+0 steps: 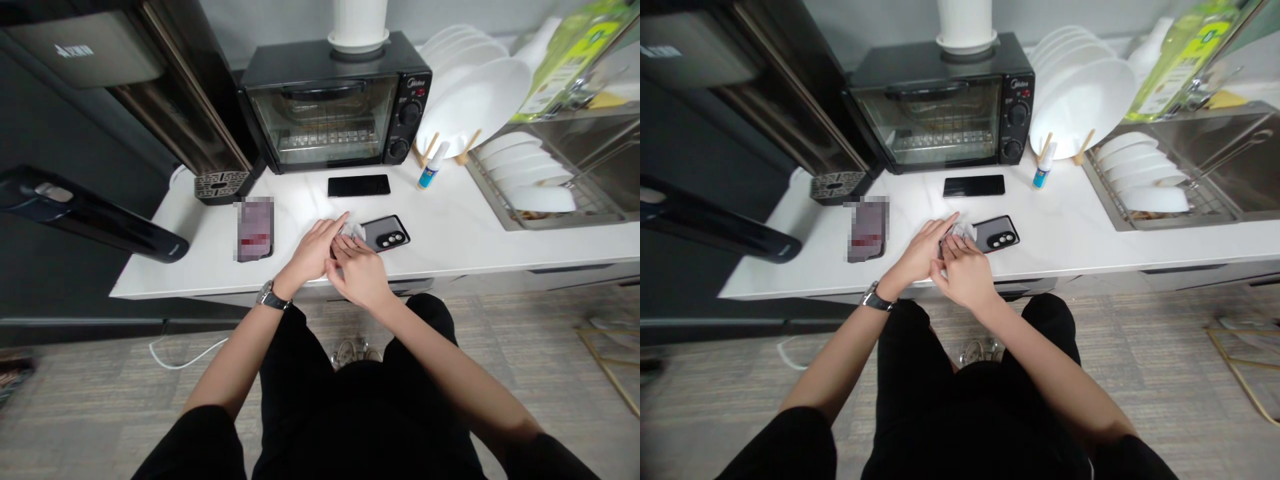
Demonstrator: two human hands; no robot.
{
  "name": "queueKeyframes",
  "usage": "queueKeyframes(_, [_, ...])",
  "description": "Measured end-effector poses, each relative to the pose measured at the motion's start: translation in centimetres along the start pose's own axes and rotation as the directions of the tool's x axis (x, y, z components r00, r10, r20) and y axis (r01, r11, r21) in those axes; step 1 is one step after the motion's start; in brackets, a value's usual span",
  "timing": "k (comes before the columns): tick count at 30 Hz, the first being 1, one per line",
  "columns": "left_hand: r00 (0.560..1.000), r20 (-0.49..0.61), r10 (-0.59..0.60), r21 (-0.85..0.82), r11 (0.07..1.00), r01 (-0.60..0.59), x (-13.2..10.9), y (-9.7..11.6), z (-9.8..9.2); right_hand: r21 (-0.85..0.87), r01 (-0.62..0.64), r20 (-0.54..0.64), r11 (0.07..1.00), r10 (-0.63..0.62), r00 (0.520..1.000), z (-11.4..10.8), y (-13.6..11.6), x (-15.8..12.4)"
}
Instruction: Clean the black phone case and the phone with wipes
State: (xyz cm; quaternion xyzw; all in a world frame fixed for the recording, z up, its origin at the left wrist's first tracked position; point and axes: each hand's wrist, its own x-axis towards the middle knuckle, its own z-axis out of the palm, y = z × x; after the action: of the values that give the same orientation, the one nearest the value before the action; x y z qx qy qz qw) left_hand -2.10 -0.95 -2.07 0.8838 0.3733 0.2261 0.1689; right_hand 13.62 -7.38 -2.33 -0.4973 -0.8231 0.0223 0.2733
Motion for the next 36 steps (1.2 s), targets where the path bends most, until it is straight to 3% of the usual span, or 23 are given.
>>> queueKeyframes(10, [0.999,0.017,-0.052,0.000,0.999,0.052,0.2,0.0,0.1,0.083,0.133,0.044,0.988,-0.137,0.990,-2.1,4.5,-1.8])
queueKeyframes(22, [0.999,0.002,-0.052,-0.040,0.998,0.052,0.4,0.7,-0.3,-0.092,0.010,-0.034,0.996,-0.013,0.999,-5.5,9.8,-5.0])
queueKeyframes(28, [0.999,0.002,-0.041,-0.028,0.999,0.041,0.3,0.7,-0.2,-0.189,-0.057,-0.055,0.980,0.048,0.997,-5.3,9.1,-5.1])
queueKeyframes(36, [0.999,0.000,-0.037,-0.038,0.999,0.037,0.3,1.0,-0.4,-0.234,-0.182,-0.092,0.955,0.164,0.982,-3.8,7.0,-2.8])
